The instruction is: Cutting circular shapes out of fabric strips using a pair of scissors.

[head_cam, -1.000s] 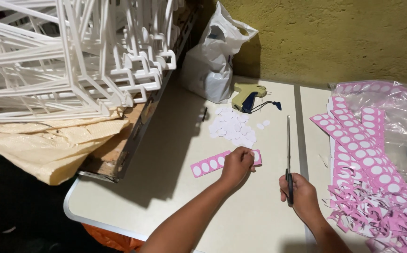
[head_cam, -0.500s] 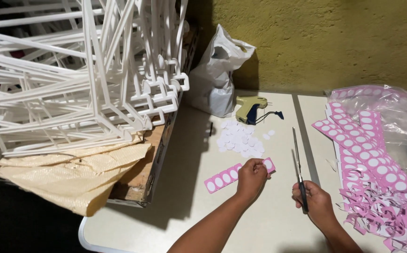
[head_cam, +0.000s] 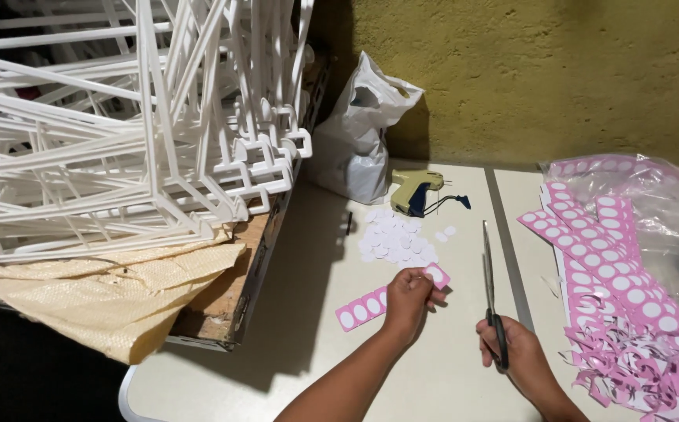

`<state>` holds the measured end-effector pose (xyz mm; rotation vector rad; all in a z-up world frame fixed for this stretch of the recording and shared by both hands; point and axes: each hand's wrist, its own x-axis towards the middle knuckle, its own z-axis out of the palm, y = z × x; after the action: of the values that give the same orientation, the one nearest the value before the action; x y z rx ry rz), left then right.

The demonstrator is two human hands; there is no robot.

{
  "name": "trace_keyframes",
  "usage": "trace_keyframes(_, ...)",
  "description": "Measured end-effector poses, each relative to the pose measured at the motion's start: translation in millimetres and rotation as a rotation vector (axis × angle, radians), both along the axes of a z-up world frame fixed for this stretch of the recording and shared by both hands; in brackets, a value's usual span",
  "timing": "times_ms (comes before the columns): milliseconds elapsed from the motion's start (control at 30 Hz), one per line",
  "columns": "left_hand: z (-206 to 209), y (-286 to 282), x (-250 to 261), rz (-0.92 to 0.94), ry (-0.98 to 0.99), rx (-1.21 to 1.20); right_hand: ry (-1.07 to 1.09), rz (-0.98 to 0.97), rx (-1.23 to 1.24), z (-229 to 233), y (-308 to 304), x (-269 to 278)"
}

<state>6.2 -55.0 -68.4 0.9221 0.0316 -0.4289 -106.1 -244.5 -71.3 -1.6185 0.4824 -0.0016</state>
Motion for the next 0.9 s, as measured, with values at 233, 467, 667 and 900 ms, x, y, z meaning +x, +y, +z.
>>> trace_keyframes(233, 11.5, -3.0, -2.2, 0.046, 0.009, -0.044, 0.063, 0.163, 0.280, -0.3, -2.0, -11.8)
trace_keyframes(467, 27.5, -3.3, -13.7, 0.030, 0.080, -0.088, 0.174, 0.428, 0.438, -11.5, -8.1, -15.9)
trace_keyframes(667, 47.0, -1.9, -21.9, 0.025, 0.140, -0.011, 0.198, 0.517, 0.381, -8.0, -8.4, -22.4)
trace_keyframes(900, 33.3, -1.7, -16.9, 0.127, 0.044, 0.245, 0.117, 0.496, 0.364, -36.4, -12.6, -21.5)
